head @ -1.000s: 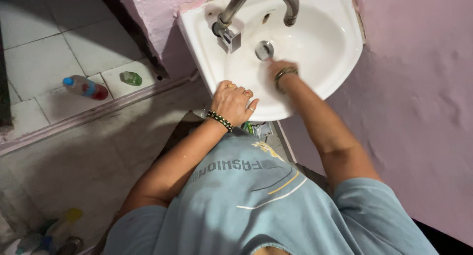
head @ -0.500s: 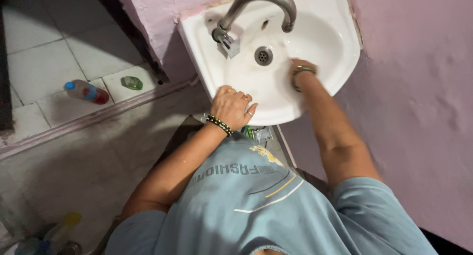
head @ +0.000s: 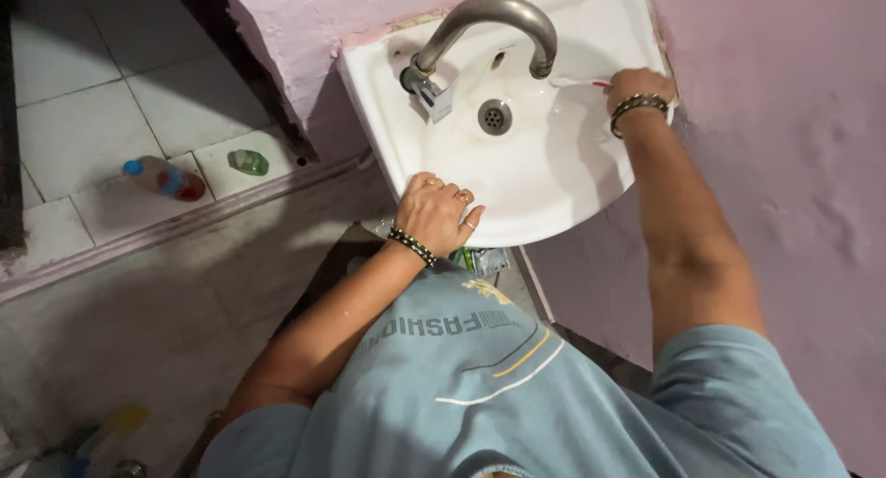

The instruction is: The person scrubs a small white washbasin and its chrome faucet using a toothbrush. They move the brush across the inner surface of the sink and over the faucet handle and spout.

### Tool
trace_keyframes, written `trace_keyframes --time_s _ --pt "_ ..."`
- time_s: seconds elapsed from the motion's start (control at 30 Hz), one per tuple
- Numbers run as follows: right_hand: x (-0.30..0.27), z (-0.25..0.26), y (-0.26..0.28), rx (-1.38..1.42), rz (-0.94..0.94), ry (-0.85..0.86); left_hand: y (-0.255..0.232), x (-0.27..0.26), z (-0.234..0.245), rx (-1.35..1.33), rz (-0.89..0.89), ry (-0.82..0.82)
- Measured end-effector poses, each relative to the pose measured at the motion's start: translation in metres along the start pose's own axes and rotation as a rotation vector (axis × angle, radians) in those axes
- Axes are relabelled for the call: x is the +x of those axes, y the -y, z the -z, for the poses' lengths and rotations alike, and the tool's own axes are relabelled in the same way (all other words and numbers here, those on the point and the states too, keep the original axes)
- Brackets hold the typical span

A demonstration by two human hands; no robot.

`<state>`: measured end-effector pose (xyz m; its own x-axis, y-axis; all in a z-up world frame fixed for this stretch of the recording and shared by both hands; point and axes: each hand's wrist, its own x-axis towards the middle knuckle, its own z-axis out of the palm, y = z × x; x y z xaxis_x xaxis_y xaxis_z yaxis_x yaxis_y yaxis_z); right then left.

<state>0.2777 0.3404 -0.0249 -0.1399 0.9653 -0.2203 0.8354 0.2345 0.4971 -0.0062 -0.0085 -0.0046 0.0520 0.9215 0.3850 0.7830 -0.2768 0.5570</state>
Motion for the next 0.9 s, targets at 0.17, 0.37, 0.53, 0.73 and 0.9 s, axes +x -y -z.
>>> trace_keyframes --time_s 0.17,0.37,0.53,0.73,0.9 --pt "0.005 0.04 0.076 0.08 0.321 -0.236 0.003 0.005 0.001 -0.01 -0.039 -0.077" --pt "0.015 0.077 0.067 0.015 0.208 -0.152 0.005 0.007 0.003 -0.041 -0.015 -0.022" --pt "0.007 0.06 0.033 -0.027 0.129 -0.051 -0.002 0.0 0.003 -0.032 -0.005 -0.025" --pt "-0.008 0.052 0.128 0.2 0.517 -0.504 0.0 0.007 0.004 -0.023 -0.018 -0.034" --pt "0.009 0.057 0.045 0.04 0.242 -0.178 0.004 0.007 0.006 -0.053 -0.02 -0.051"
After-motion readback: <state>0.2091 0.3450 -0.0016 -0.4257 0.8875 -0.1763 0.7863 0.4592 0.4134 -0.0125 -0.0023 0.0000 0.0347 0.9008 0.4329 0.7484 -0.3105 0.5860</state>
